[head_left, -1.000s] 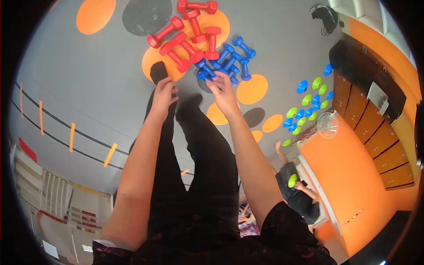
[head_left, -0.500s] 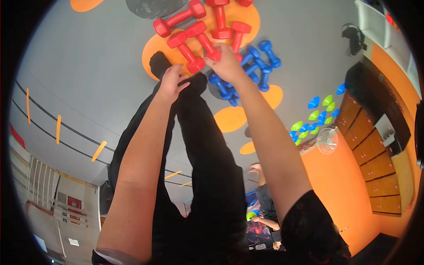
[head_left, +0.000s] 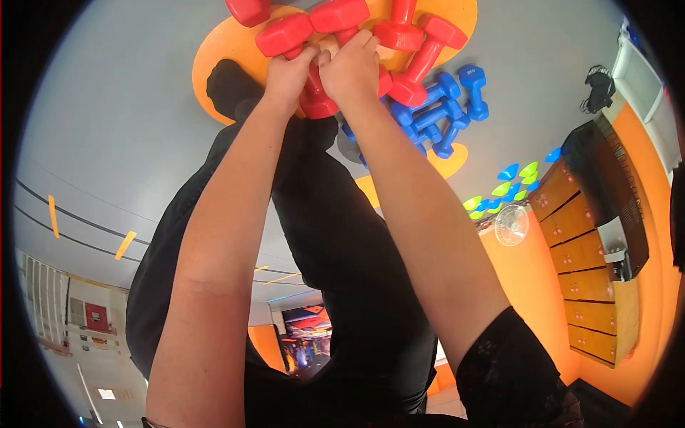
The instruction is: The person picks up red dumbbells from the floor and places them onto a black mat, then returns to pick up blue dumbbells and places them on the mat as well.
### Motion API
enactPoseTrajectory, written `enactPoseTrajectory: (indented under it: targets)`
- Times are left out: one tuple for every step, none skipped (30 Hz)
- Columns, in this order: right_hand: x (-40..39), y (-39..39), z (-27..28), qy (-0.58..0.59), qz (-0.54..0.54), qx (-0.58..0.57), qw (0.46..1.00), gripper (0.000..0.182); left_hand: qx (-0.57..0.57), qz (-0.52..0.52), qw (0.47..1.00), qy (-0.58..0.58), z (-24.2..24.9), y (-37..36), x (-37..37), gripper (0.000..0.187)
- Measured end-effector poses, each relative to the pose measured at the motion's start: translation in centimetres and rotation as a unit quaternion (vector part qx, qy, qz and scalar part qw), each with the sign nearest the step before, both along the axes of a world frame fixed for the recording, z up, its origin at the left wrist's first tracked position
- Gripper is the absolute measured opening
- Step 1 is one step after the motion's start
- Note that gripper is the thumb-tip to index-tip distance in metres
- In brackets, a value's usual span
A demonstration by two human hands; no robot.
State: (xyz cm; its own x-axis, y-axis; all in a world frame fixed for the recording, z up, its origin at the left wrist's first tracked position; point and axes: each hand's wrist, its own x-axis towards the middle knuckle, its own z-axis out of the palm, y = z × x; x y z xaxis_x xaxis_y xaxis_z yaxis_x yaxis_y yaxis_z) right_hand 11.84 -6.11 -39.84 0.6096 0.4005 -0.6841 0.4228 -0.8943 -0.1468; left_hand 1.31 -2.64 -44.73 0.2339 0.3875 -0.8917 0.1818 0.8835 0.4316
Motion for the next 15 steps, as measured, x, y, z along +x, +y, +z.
enactPoseTrajectory:
  targets:
    - [0.0,0.0,0.0,-0.015,0.006,0.019,1.000,0.061,-0.008,0.043,0.999,-0.016,0.2,-0.1,0.3,0.031]
    - [-0.1,0.2,-0.3,-0.013,0.016,0.019,1.000,0.061,-0.009,0.054,0.998,-0.014,0.2,-0.1,0.3,0.031]
    - [-0.1,0.6,-0.3,-0.011,-0.011,-0.004,1.000,0.062,-0.016,0.046,0.999,-0.001,0.4,0.1,0.5,0.030]
    - [-0.1,1.1,-0.4,-0.008,-0.038,-0.026,0.999,0.063,-0.023,0.038,0.999,0.012,0.6,0.3,0.4,0.029]
    - [-0.4,1.4,-0.5,-0.007,-0.031,-0.027,0.999,0.063,-0.024,0.028,0.999,0.019,0.8,0.6,0.3,0.030]
    - [-0.6,1.4,-0.6,-0.024,-0.034,-0.027,0.999,0.062,-0.025,0.034,0.999,0.019,0.7,0.7,0.3,0.030]
    - [-0.7,1.3,-0.8,-0.042,-0.038,-0.028,0.998,0.060,-0.024,0.024,0.999,0.022,0.5,0.8,0.4,0.029]
    - [-0.6,1.2,-1.0,-0.043,-0.034,-0.029,0.998,0.060,-0.022,0.013,0.999,0.026,0.4,0.9,0.5,0.028]
    - [-0.5,1.3,-1.0,-0.049,-0.040,-0.018,0.998,0.059,-0.023,0.016,0.999,0.027,0.2,1.0,0.6,0.028]
    - [-0.5,1.3,-1.0,-0.054,-0.046,-0.007,0.997,0.058,-0.028,0.015,0.999,0.028,0.1,1.0,0.6,0.026]
    - [-0.1,1.3,-1.0,-0.052,-0.044,-0.008,0.998,0.058,-0.031,0.013,0.999,0.030,0.0,0.9,0.6,0.024]
    - [0.5,1.4,-0.8,-0.024,-0.066,0.003,0.998,0.056,-0.032,0.015,0.999,0.032,-0.1,0.9,0.5,0.024]
    - [0.9,1.6,-0.7,0.003,-0.088,0.014,0.996,0.055,-0.040,0.031,0.999,0.017,-0.1,0.8,0.6,0.022]
    - [1.1,1.8,-0.7,0.002,-0.085,0.014,0.996,0.055,-0.048,0.046,0.998,0.002,-0.3,0.7,0.7,0.020]
    - [1.3,1.8,-0.8,0.006,-0.087,0.018,0.996,0.055,-0.048,0.049,0.998,0.001,-0.5,0.6,0.8,0.020]
